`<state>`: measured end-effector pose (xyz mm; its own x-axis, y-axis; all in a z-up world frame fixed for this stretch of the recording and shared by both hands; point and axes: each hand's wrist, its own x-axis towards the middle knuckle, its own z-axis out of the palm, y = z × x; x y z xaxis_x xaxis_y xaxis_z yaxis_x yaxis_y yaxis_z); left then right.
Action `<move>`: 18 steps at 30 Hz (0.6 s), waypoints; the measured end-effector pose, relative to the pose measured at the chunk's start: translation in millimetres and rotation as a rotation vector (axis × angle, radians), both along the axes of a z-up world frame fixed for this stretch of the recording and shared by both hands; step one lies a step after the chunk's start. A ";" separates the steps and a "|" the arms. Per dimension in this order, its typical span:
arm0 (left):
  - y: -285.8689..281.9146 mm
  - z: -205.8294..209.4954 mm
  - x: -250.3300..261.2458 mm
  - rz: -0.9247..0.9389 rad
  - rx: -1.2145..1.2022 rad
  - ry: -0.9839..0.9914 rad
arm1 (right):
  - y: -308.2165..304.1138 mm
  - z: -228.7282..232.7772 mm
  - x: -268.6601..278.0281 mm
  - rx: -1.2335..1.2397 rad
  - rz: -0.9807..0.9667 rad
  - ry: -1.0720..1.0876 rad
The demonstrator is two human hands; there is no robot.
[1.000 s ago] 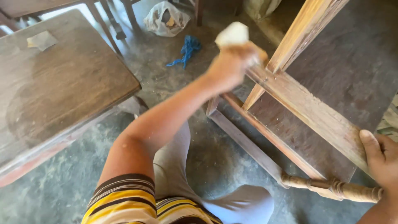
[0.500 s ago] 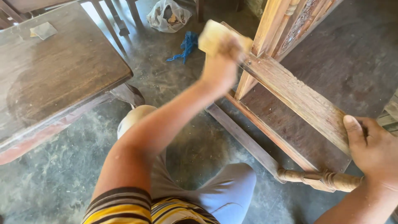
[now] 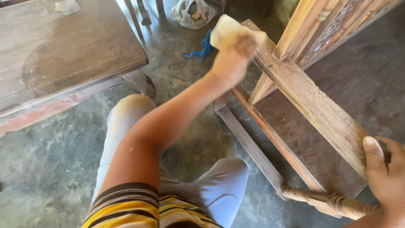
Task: Sanding a wooden furniture frame with sandpaper to smooth the surface
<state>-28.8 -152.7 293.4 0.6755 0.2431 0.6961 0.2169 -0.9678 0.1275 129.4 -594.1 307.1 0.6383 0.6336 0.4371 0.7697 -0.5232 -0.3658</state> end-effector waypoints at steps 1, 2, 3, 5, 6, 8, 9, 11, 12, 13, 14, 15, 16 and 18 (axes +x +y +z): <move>-12.1 -0.2 3.4 -0.002 0.010 -0.002 | 0.5 0.5 -1.4 0.010 -0.002 -0.002; -23.9 0.1 7.1 0.005 0.013 0.009 | 1.3 1.7 -2.5 -0.001 -0.020 0.010; -36.3 -1.4 9.9 0.014 0.009 0.022 | 1.8 3.9 -3.6 -0.018 -0.035 0.023; -64.7 7.3 -0.6 -0.098 0.095 0.041 | 1.5 0.0 1.0 -0.020 -0.035 -0.007; -80.3 9.9 -7.0 -0.211 0.178 0.062 | 0.2 -2.8 2.6 -0.027 -0.035 -0.034; -40.3 6.2 2.2 -0.096 0.146 0.049 | -1.4 -3.4 -1.9 0.008 -0.014 0.015; -16.9 7.7 7.4 0.017 0.130 0.029 | 1.0 -3.7 -3.4 0.058 0.004 0.059; -30.9 3.4 13.5 0.020 0.069 0.067 | -0.8 -9.4 4.3 0.032 -0.022 0.050; -37.4 1.3 17.8 0.021 0.002 0.106 | -1.6 -12.0 8.3 0.002 -0.051 0.042; -47.9 2.1 11.8 0.023 0.002 0.104 | -2.4 -14.2 11.9 0.001 -0.049 0.040; -58.1 2.5 5.6 -0.132 0.070 0.071 | -2.9 -16.6 15.4 0.004 -0.049 0.036; -69.6 1.4 -2.4 -0.288 0.134 0.043 | -4.8 -20.3 16.8 0.002 -0.050 0.036; -45.2 3.3 1.3 -0.287 0.130 0.044 | -4.5 -20.3 16.1 -0.001 -0.048 0.039; 1.1 5.3 8.8 -0.085 0.052 0.115 | -6.3 -20.1 15.6 -0.012 -0.035 -0.022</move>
